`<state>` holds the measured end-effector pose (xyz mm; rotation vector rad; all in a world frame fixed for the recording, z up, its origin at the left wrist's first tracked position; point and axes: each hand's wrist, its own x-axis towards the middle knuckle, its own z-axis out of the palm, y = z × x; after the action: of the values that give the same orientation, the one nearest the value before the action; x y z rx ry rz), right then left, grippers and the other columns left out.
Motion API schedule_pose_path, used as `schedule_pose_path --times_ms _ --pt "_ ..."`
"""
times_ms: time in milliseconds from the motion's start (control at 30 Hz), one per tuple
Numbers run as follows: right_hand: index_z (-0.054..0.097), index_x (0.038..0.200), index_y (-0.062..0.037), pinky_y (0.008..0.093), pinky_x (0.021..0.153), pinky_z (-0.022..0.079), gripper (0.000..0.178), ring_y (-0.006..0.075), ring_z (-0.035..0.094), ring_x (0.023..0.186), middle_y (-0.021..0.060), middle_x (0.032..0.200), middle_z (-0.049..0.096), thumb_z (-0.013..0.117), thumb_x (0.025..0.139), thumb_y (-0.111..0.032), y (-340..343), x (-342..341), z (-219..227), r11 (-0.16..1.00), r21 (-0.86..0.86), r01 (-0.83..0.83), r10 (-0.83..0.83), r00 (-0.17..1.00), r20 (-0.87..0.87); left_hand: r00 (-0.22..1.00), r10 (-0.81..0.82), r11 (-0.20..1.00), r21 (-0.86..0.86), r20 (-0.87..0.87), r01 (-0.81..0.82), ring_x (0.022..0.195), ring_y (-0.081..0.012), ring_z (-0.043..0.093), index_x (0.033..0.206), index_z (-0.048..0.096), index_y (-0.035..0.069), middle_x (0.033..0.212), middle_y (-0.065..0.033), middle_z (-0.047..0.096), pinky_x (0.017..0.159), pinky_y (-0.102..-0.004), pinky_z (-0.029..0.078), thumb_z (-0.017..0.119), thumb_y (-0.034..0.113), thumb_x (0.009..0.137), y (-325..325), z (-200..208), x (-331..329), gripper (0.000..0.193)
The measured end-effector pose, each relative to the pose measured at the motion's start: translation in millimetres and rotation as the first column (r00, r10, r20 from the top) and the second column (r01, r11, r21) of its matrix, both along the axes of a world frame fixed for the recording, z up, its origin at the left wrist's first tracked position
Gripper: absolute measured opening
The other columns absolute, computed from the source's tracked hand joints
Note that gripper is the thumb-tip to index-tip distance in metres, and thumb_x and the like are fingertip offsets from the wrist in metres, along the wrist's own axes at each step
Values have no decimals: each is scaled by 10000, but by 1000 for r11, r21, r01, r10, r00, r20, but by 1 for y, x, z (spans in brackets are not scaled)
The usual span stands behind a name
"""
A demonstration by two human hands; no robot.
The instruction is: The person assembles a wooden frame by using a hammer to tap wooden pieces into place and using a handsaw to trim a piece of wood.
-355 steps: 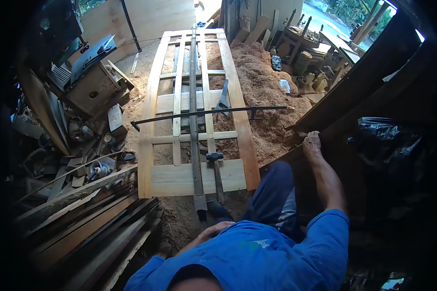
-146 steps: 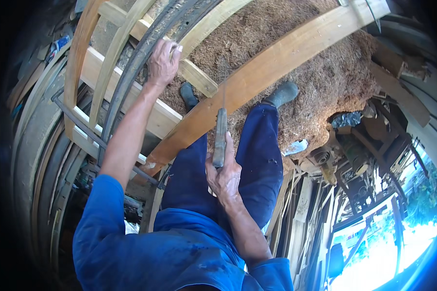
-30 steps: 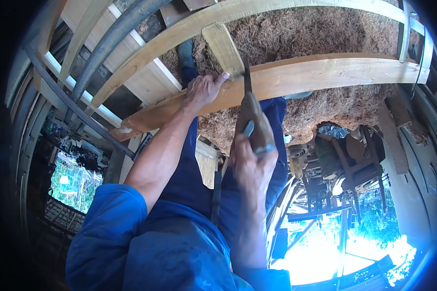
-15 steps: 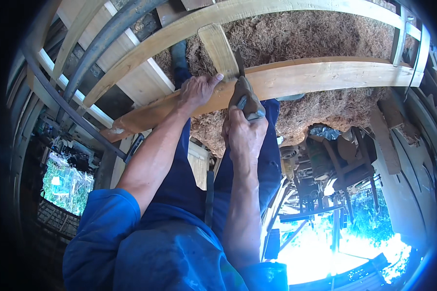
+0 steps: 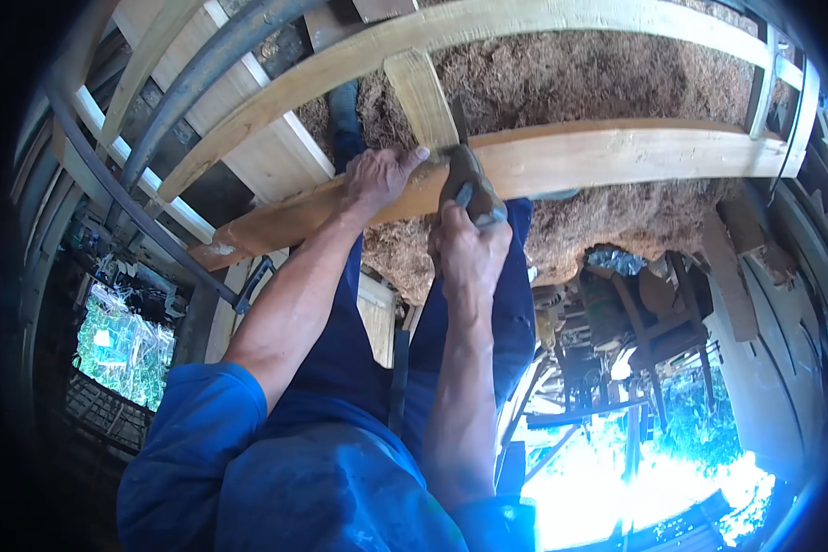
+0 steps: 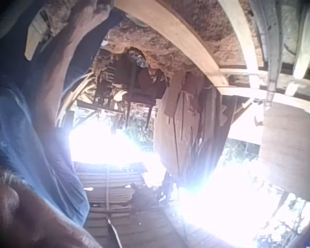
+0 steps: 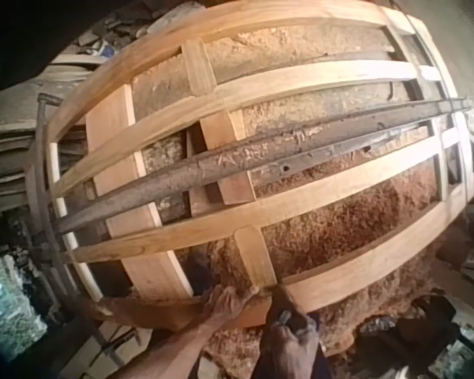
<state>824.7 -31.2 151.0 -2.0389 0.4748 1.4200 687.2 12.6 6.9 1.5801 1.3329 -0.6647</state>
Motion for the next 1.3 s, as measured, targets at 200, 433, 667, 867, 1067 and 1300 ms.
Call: schedule_pose_path --times_ms 200,433,667,867,1067,1300 --pt "550 711 -43 261 394 395 196 107 458 432 13 565 476 597 900 -69 -8 -5 32 1000 2 17 -17 1000 15 999 -16 999 39 -39 17 892 -462 679 835 734 41 842 -302 685 820 -546 520 312 805 897 -6 3 -5 875" --pt "554 1107 49 276 445 455 208 108 472 455 37 585 501 560 924 -49 -33 -14 149 991 -88 -96 104 991 87 997 -46 997 -59 -58 42 959 -414 689 855 757 57 905 -272 707 886 -554 501 272 864 851 8 5 -1 941" --pt "525 1311 53 300 534 530 440 196 636 622 126 870 652 603 899 -77 -22 8 270 661 -84 -746 745 638 193 998 -68 996 -57 8 68 915 -405 690 841 742 32 931 -283 699 854 -522 515 211 793 914 8 -8 7 931" --pt "528 1326 56 319 604 579 487 269 714 759 180 1079 685 631 869 -76 -29 39 255 213 -138 -967 940 165 298 908 -246 954 -80 339 288 905 -416 678 1141 607 0 968 -294 682 837 -518 518 417 505 1005 -5 -34 -44 556" --pt "559 1322 21 380 664 611 519 334 733 825 228 1093 695 620 806 9 6 10 187 -72 -69 -995 903 -95 419 941 -69 971 -194 331 139 1068 -377 654 1297 553 22 1161 -255 666 928 -478 506 600 465 855 5 -8 -49 627" --pt "524 1376 -19 424 730 611 588 363 727 882 236 1093 696 602 795 9 2 -11 169 -158 -151 -976 940 -196 279 967 -53 956 -267 247 121 1097 -342 656 1301 547 59 1183 -186 681 939 -464 519 635 445 822 7 -4 -48 621"
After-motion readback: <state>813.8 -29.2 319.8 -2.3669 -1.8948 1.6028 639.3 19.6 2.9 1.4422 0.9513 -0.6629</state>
